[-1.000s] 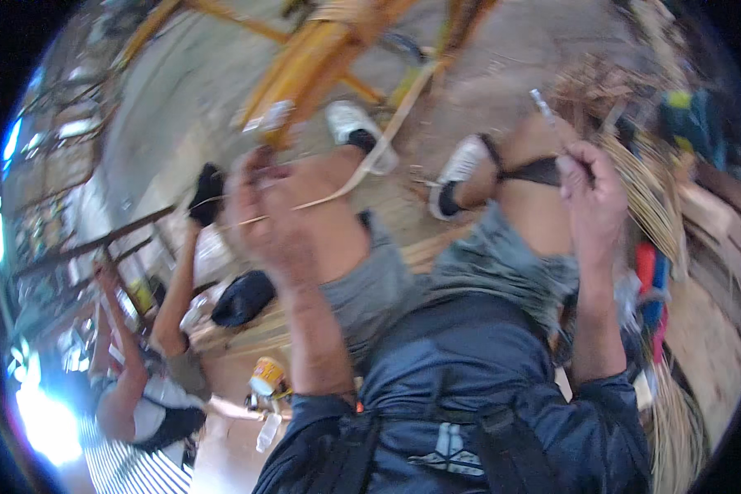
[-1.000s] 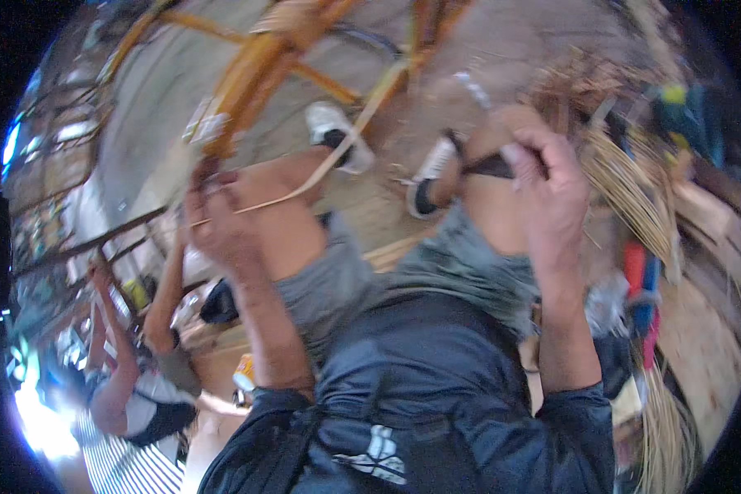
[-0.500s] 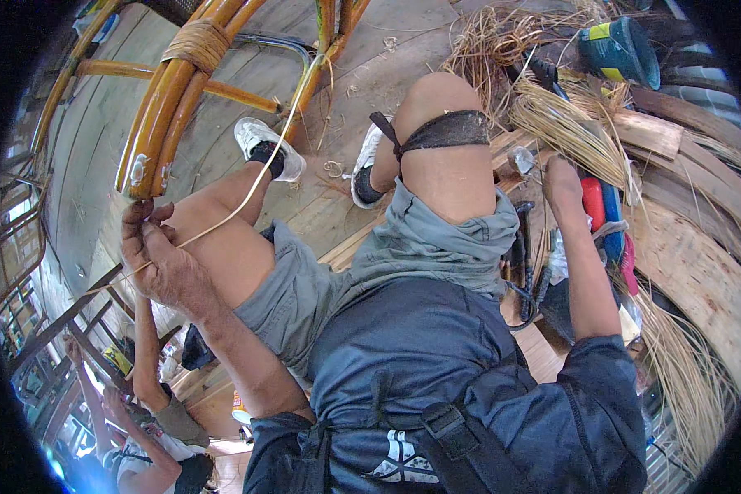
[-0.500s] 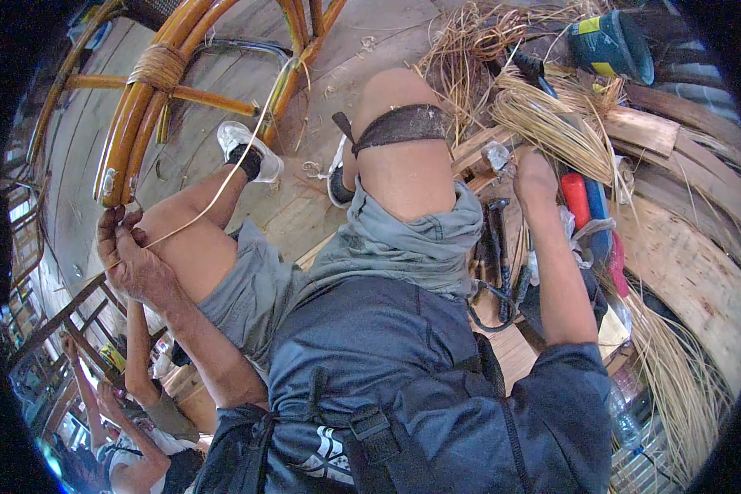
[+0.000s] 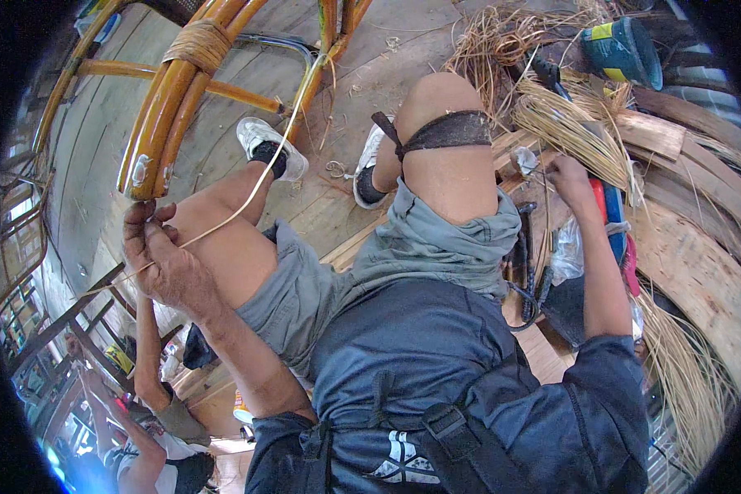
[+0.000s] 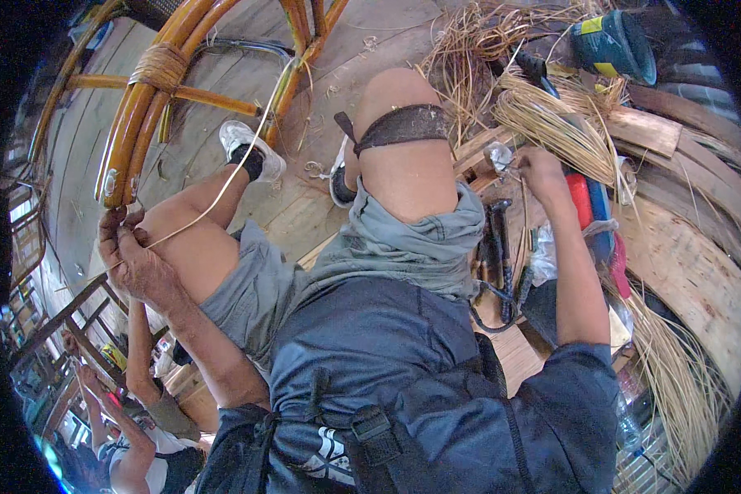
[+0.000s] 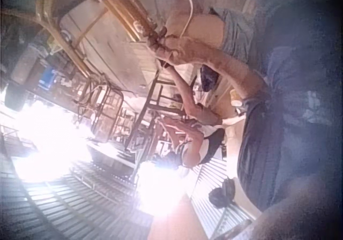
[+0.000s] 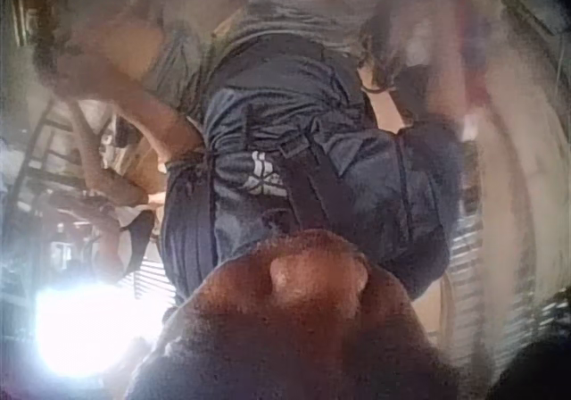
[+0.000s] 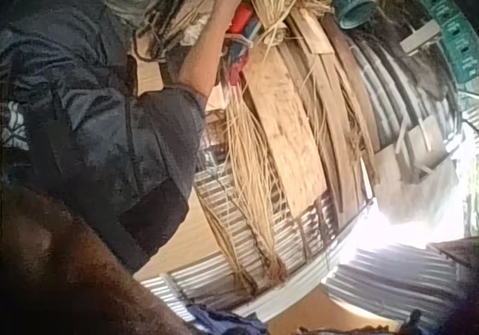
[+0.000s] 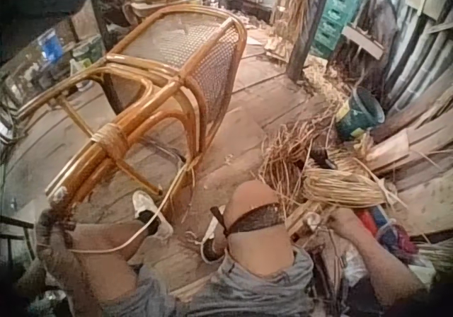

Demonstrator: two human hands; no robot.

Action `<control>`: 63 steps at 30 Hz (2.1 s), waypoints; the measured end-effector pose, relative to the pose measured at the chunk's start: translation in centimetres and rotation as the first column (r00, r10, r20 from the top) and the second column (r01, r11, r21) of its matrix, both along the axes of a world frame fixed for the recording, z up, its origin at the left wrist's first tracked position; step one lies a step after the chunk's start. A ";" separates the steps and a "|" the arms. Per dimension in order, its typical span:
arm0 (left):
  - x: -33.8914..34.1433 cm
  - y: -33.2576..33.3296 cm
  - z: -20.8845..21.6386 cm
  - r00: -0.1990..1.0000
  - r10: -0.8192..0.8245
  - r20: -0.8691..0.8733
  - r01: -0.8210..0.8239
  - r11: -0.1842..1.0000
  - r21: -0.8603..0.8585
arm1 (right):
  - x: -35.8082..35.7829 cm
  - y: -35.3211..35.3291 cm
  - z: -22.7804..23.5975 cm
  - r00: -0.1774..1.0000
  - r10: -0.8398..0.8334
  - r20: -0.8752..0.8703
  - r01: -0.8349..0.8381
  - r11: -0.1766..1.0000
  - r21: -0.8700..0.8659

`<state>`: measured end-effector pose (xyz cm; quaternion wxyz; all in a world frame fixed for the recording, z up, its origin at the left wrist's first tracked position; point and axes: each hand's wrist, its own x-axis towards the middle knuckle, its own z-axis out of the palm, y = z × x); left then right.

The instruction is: The person is wrapping rattan or bamboo strips around the joints of a chair frame to reinforce and decorate it.

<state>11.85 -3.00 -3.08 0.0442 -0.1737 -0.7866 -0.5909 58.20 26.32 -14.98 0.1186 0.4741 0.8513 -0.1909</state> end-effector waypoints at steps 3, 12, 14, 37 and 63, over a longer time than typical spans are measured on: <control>0.1 0.1 0.1 1.000 0.005 0.016 -0.005 1.000 -0.014 | 1.4 -0.2 2.4 0.965 -0.262 0.034 0.264 0.957 -0.123; 0.4 -0.4 0.5 0.998 -0.025 -0.051 0.017 0.988 -0.156 | -10.6 -4.8 11.1 0.667 -0.545 -0.508 0.310 0.823 -0.476; 0.8 -0.3 0.5 0.997 -0.075 -0.026 0.074 0.997 -0.027 | -16.2 -7.3 10.7 0.596 -0.521 -0.611 0.165 0.824 -0.541; 1.2 0.0 0.6 0.992 -0.101 -0.071 0.097 0.993 -0.060 | -36.5 -16.4 5.9 0.513 -0.697 -0.501 -0.431 0.296 -0.852; 1.2 -0.3 0.8 0.991 -0.115 -0.064 0.110 0.991 -0.075 | -34.3 -16.5 9.1 0.556 -0.669 -0.494 -0.274 0.414 -0.868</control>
